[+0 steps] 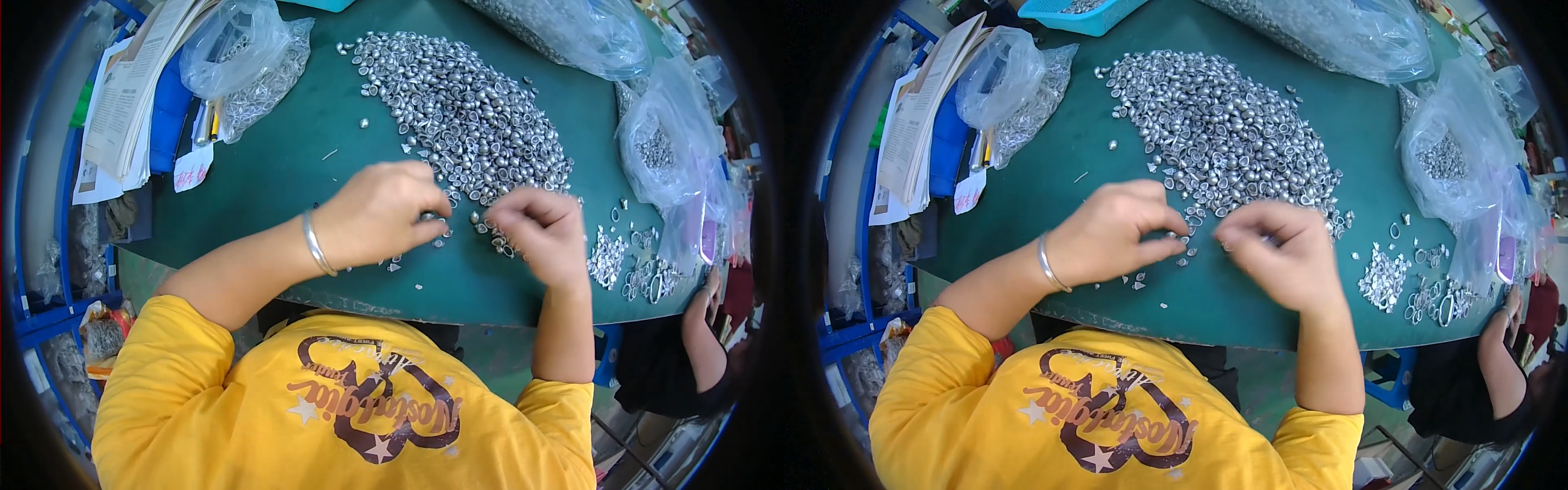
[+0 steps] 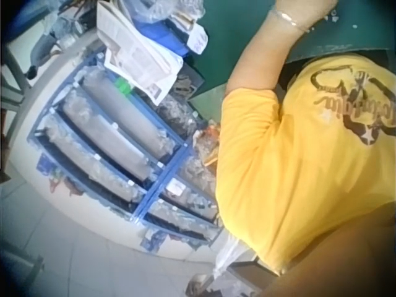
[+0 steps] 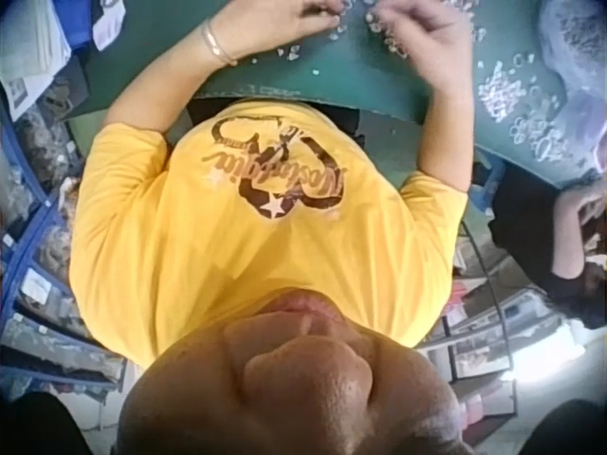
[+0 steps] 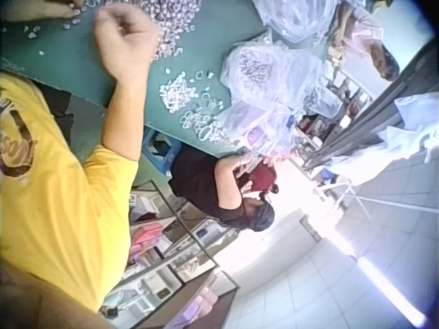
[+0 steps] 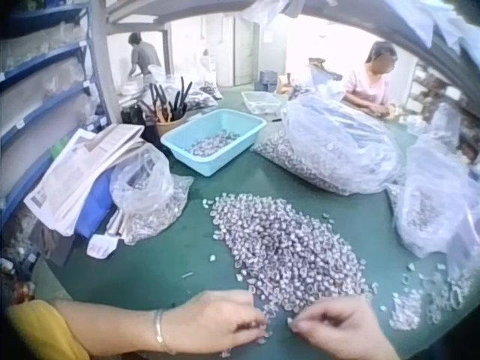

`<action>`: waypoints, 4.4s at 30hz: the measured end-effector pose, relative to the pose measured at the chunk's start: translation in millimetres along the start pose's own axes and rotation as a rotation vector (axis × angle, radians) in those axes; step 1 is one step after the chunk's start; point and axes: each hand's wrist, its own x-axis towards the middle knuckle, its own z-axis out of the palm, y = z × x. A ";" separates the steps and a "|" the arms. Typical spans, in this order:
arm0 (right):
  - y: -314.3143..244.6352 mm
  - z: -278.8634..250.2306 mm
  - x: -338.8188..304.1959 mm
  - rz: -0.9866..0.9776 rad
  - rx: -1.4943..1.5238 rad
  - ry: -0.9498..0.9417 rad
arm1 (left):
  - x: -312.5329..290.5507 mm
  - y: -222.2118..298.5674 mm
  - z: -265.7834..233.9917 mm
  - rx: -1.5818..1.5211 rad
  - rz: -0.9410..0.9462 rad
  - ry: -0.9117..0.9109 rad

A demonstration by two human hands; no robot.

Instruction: The person picks up and examines small metal components by hand, moving them from a large pile on a green table into a blue plastic tray.

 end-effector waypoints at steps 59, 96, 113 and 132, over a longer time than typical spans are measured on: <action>0.3 17.1 13.1 -0.317 -0.876 -0.093 | 12.4 -23.4 16.9 0.120 0.076 0.133; 0.7 -11.4 33.1 0.130 0.680 -0.019 | 17.1 -38.1 -14.9 -1.041 -0.453 0.089; -13.0 -4.8 43.2 0.106 0.437 0.133 | 21.0 -35.4 0.9 -0.552 -0.373 0.212; -6.0 -15.1 45.6 0.054 0.634 0.099 | 28.6 -40.8 -8.9 -1.108 -0.441 0.151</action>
